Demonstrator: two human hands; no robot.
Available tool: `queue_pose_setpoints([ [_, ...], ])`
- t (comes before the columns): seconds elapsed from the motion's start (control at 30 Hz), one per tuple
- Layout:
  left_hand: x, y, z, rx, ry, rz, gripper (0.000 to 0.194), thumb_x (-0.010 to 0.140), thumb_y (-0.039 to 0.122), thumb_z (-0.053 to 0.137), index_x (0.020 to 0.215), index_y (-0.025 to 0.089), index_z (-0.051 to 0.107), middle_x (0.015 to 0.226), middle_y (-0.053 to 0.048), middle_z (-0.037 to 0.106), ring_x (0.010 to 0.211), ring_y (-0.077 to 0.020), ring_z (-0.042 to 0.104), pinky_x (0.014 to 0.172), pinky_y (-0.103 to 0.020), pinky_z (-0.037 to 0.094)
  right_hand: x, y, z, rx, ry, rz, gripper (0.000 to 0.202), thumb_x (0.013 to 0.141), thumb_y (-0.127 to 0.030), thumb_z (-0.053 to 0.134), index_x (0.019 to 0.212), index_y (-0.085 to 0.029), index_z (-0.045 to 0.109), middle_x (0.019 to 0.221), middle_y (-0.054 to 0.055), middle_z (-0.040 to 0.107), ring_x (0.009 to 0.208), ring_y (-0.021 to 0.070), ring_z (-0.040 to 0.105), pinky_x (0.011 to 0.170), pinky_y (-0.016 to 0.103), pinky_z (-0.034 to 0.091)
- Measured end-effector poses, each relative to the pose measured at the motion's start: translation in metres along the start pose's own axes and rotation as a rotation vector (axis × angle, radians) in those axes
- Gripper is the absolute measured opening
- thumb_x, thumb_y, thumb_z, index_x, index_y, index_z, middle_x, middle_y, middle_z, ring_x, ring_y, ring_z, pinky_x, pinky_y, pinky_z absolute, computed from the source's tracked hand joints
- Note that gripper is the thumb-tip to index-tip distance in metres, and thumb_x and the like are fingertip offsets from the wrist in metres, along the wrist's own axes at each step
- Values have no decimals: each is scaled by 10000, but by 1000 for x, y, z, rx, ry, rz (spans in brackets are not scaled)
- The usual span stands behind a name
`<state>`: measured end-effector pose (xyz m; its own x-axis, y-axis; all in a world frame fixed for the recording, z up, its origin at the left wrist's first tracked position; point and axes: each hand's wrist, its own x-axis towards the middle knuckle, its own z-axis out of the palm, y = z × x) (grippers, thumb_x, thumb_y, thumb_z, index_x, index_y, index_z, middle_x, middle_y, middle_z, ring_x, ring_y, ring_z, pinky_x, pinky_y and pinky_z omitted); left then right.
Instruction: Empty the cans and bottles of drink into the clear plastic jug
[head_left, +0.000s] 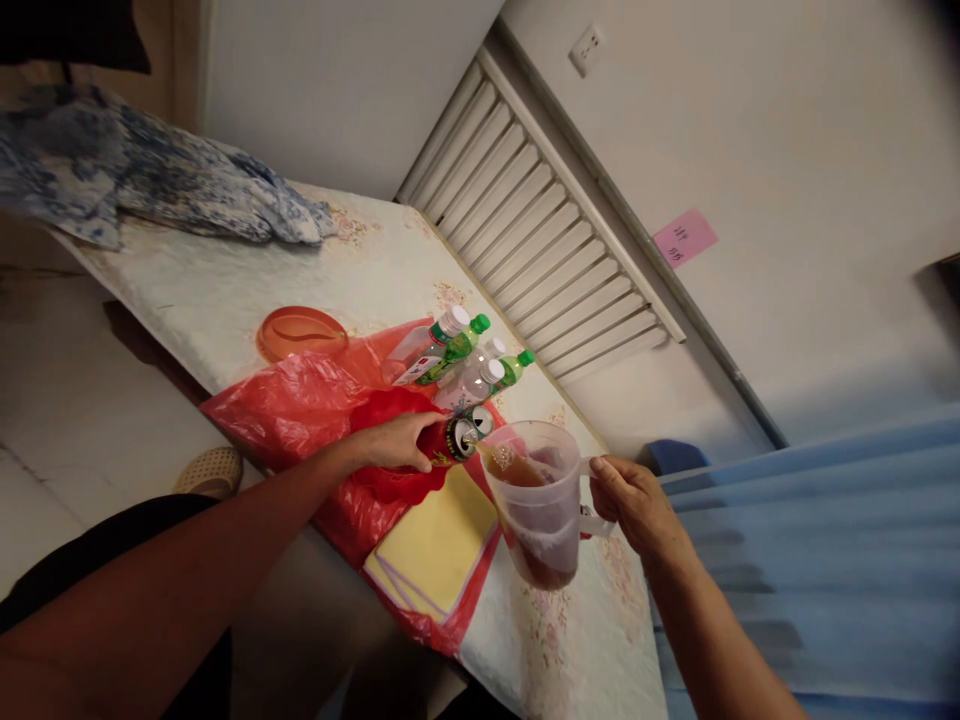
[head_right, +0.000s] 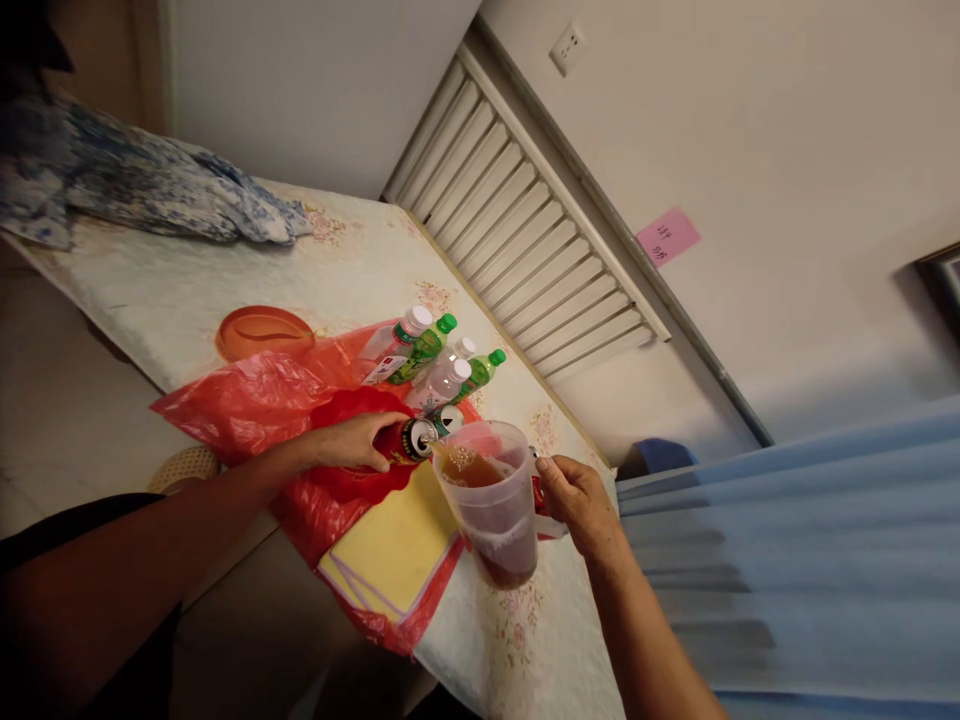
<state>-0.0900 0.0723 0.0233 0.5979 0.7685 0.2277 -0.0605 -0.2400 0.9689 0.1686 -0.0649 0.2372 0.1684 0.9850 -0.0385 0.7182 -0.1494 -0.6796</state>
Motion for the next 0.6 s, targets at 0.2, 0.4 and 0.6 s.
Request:
queue_pose_setpoints([
  [0.2,0,3,-1,-29,-42,-30,809,531,142,715,1318,207,541,1321,-87,629,1186,-292,596,1020,-389,458,-1,12,9,108,-2,17,539,828,-628,585,540,-207,412,434,-64,354,412,76,284,418,229,243],
  [0.4,0,1,-1,-15,-44,-43,852,548,165,725,1368,197,498,1350,-106,605,1211,-302,579,1011,-400,463,-2,22,17,118,36,6,538,826,-620,590,530,-211,401,434,-56,373,410,82,306,418,236,247],
  [0.6,-2,10,-7,-46,-61,-36,794,551,162,736,1319,214,544,1302,-62,646,1198,-298,591,1019,-374,460,-5,21,30,277,89,-1,557,804,-622,597,501,-225,353,410,-72,312,398,74,226,412,243,187],
])
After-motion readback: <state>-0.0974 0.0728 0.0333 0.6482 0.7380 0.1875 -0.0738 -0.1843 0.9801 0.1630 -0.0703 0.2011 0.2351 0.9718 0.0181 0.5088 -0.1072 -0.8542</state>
